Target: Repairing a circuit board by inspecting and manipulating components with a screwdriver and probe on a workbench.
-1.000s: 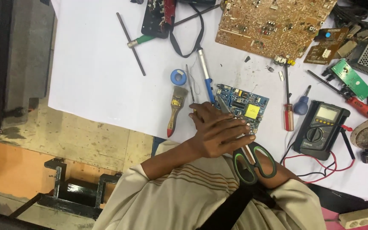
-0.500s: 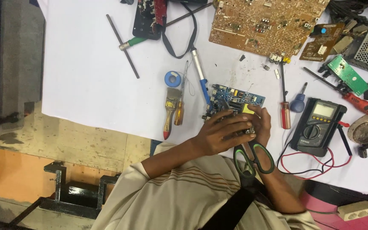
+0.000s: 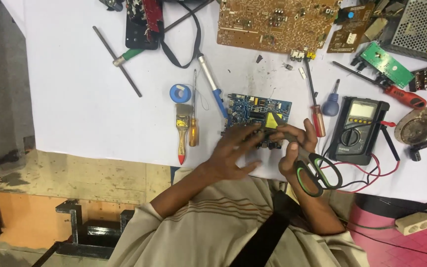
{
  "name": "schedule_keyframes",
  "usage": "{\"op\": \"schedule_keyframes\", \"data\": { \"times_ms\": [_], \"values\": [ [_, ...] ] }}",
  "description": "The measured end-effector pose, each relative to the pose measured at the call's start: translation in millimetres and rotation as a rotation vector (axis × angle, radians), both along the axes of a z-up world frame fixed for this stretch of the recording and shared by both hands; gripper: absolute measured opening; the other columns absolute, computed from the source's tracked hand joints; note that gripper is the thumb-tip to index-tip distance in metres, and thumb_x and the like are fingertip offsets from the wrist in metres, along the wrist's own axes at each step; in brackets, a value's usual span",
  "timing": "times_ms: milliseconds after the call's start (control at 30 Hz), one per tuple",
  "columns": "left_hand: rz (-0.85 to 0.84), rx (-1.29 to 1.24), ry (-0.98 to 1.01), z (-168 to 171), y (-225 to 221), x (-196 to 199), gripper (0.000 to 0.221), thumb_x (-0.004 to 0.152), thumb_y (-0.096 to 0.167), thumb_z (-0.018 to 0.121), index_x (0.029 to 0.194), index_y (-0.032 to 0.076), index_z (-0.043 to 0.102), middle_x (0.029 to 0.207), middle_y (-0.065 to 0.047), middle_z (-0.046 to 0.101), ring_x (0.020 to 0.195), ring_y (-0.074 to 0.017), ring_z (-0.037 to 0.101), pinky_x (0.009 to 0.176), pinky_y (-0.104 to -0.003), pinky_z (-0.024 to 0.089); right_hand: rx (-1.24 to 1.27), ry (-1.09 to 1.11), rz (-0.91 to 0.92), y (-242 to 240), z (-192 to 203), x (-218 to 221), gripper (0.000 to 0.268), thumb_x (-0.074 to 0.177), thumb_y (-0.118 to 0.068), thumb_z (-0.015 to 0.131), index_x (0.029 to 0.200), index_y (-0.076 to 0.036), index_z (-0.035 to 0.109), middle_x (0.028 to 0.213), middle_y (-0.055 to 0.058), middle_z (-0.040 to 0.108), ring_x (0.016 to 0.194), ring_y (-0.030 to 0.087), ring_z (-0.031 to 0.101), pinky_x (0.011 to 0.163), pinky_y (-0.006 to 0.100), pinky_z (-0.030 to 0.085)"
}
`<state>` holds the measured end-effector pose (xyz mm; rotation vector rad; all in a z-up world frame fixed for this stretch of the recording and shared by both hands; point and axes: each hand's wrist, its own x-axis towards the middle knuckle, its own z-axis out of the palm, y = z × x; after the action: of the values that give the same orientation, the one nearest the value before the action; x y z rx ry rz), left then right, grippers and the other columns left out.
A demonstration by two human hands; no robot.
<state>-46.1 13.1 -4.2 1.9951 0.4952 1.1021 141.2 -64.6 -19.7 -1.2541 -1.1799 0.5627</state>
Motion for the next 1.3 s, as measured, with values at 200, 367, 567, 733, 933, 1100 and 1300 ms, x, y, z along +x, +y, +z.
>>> {"op": "schedule_keyframes", "data": {
  "times_ms": [200,367,567,733,933,1100,1300],
  "values": [
    [0.728,0.285,0.558,-17.9,-0.6,-70.8,0.030,0.090,0.024,0.081,0.116,0.010,0.077,0.101,-0.006,0.063,0.092,-0.0244,0.068,0.084,-0.042,0.055,0.020,-0.158,-0.073,8.3,-25.3,7.9,0.081,0.108,-0.050,0.020,0.148,0.018,0.040,0.123,0.031,0.050,0.085,0.039,0.070,0.068,0.045,0.064],
    [0.841,0.255,0.662,-6.6,-6.1,-72.4,0.025,0.088,0.026,0.085,0.107,0.013,0.077,0.095,-0.004,0.057,0.085,-0.0222,0.063,0.078,-0.041,0.050,0.049,-0.161,-0.073,17.3,-30.9,11.6,0.078,0.109,-0.047,0.021,0.149,0.017,0.041,0.119,0.028,0.047,0.083,0.040,0.070,0.068,0.047,0.065],
    [0.876,0.231,0.738,-14.5,-0.5,-79.0,0.030,0.088,0.026,0.086,0.112,0.012,0.075,0.098,-0.006,0.058,0.090,-0.0240,0.064,0.081,-0.044,0.049,0.002,-0.175,0.016,21.3,-16.1,4.9,0.073,0.108,-0.046,0.017,0.146,0.012,0.040,0.113,0.024,0.053,0.082,0.038,0.072,0.069,0.047,0.065],
    [0.874,0.108,0.911,-12.7,-1.8,-80.2,0.037,0.086,0.028,0.087,0.114,0.009,0.073,0.099,-0.010,0.060,0.089,-0.0277,0.065,0.079,-0.046,0.048,-0.037,-0.161,0.053,17.6,-21.7,0.7,0.069,0.108,-0.047,0.018,0.145,0.008,0.037,0.112,0.022,0.059,0.083,0.035,0.072,0.071,0.046,0.066],
    [0.891,0.011,0.942,-20.0,-1.9,-78.4,0.022,0.094,0.016,0.077,0.113,0.006,0.075,0.095,-0.009,0.063,0.077,-0.0239,0.069,0.064,-0.036,0.053,-0.033,-0.201,0.118,23.1,-19.6,-1.2,0.071,0.106,-0.049,0.018,0.145,0.006,0.040,0.113,0.021,0.059,0.084,0.034,0.073,0.072,0.046,0.066],
    [0.902,-0.001,0.882,-11.2,6.3,-75.2,0.019,0.092,0.016,0.078,0.108,0.006,0.074,0.089,-0.007,0.063,0.073,-0.0234,0.069,0.059,-0.034,0.053,-0.048,-0.198,0.120,20.8,-21.9,-4.3,0.068,0.107,-0.047,0.021,0.143,0.007,0.041,0.112,0.022,0.061,0.085,0.037,0.073,0.073,0.048,0.066],
    [0.861,0.071,0.683,14.5,17.5,-58.6,0.030,0.094,0.021,0.080,0.118,0.006,0.071,0.096,-0.011,0.062,0.079,-0.0253,0.068,0.066,-0.035,0.058,-0.027,-0.173,0.086,18.0,-27.0,-2.4,0.066,0.109,-0.048,0.023,0.144,0.005,0.042,0.115,0.020,0.064,0.086,0.033,0.074,0.074,0.044,0.066]
  ]
}}
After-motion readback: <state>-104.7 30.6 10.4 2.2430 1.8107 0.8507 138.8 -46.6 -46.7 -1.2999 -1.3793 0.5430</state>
